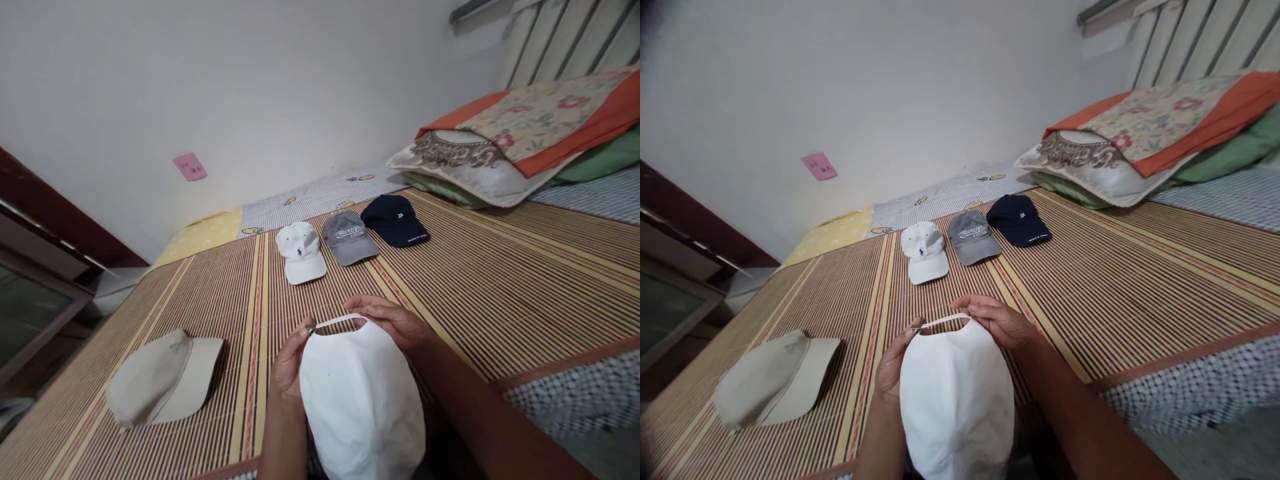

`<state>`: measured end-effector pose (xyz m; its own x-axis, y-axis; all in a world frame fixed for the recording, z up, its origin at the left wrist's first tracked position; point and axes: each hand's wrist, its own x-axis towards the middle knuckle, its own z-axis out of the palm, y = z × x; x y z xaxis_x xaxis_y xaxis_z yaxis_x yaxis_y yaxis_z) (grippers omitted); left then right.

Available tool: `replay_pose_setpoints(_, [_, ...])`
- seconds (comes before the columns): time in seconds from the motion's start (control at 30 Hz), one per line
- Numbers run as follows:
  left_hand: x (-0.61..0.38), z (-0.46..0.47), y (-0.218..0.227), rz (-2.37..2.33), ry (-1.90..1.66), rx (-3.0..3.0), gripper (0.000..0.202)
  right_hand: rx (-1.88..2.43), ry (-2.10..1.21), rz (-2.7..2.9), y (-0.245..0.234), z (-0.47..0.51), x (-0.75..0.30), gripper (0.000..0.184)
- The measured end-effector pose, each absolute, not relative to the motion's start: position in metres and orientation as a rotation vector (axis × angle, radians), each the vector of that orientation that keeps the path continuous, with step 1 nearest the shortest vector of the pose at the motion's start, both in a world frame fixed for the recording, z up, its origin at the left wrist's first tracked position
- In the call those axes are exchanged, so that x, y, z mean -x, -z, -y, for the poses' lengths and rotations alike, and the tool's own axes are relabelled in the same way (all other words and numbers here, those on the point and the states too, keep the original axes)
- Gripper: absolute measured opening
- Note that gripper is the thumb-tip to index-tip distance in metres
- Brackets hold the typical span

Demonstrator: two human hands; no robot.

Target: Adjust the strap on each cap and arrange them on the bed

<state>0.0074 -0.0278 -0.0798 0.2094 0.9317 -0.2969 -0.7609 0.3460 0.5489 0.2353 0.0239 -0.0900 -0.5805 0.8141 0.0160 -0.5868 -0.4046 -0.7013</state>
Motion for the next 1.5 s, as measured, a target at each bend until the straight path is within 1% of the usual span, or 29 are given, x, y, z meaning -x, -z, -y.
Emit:
replay_pose_setpoints(0.23, [-0.009, 0.025, 0.088, -0.636, -1.225, -0.288, 0.021, 0.319, -2.085, 0.857, 0.090, -0.027, -0.235, 0.042])
replay_pose_setpoints(0.5, [-0.009, 0.026, 0.088, -0.619, -1.230, -0.276, 0.020, 0.333, -2.083, 0.847, 0.090, -0.025, -0.233, 0.033])
replay_pose_setpoints(0.53, [-0.009, 0.026, 0.088, -0.621, -1.233, -0.278, 0.021, 0.335, -2.089, 0.851, 0.090, -0.024, -0.233, 0.034])
replay_pose_setpoints(0.67, [-0.008, 0.026, 0.088, -0.649, -1.238, -0.285, 0.026, 0.263, -2.161, 0.911, 0.093, -0.022, -0.230, 0.050])
replay_pose_setpoints(0.83, [-0.006, 0.025, 0.091, -0.672, -1.234, -0.288, 0.033, 0.250, -2.192, 0.867, 0.090, -0.021, -0.226, 0.052])
replay_pose_setpoints(0.97, [-0.007, 0.025, 0.091, -0.677, -1.242, -0.302, 0.030, 0.223, -2.178, 0.839, 0.091, -0.023, -0.225, 0.055])
replay_pose_setpoints(1.1, [-0.010, 0.027, 0.084, -0.682, -1.229, -0.320, 0.026, 0.220, -2.160, 0.798, 0.092, -0.025, -0.222, 0.052])
replay_pose_setpoints(1.37, [-0.011, 0.026, 0.078, -0.663, -1.199, -0.329, 0.027, 0.260, -2.123, 0.747, 0.094, -0.024, -0.220, 0.039])
replay_pose_setpoints(1.43, [-0.010, 0.026, 0.080, -0.661, -1.195, -0.325, 0.028, 0.274, -2.119, 0.739, 0.096, -0.025, -0.220, 0.036])
replay_pose_setpoints(1.5, [-0.009, 0.025, 0.081, -0.664, -1.198, -0.324, 0.034, 0.288, -2.124, 0.733, 0.096, -0.025, -0.220, 0.035])
